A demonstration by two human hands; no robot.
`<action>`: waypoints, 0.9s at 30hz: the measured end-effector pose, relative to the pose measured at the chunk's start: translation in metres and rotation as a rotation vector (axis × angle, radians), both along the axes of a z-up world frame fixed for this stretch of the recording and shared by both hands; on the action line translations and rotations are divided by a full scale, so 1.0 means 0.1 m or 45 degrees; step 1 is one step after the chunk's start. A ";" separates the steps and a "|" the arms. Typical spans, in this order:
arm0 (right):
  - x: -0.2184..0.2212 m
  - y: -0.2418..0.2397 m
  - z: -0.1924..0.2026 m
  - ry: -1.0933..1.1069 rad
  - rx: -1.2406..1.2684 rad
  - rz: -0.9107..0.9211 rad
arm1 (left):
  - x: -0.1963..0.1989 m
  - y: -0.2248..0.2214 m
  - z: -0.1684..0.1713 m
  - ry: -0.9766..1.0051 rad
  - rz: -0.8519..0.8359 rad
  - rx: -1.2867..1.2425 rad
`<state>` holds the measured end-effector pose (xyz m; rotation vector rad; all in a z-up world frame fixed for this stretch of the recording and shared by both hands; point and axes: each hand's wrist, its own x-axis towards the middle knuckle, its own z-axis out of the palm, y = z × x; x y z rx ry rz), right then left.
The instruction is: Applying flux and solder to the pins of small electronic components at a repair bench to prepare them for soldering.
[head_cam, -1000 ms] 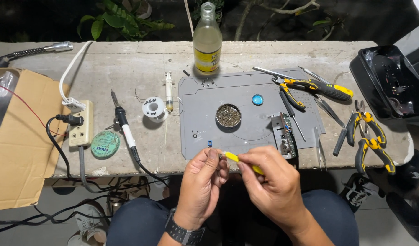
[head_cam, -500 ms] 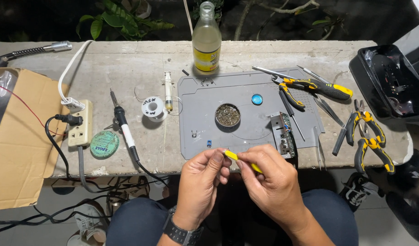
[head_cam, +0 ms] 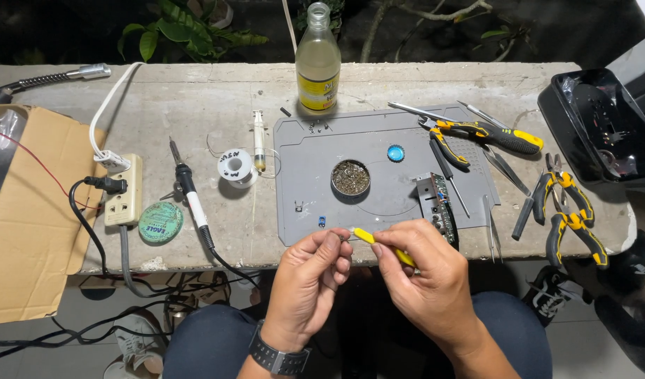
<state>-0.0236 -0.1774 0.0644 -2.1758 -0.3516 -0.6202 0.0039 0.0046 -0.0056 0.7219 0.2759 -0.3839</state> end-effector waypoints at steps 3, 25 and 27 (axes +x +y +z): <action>-0.03 0.02 0.02 -0.045 0.026 -0.012 | 0.01 0.01 -0.02 0.018 -0.039 -0.026; -0.07 0.09 0.01 -0.038 0.061 0.021 | -0.06 -0.05 -0.04 -0.083 0.077 -0.090; -0.06 0.11 -0.01 -0.014 0.062 0.062 | -0.07 -0.06 -0.03 -0.077 0.086 -0.108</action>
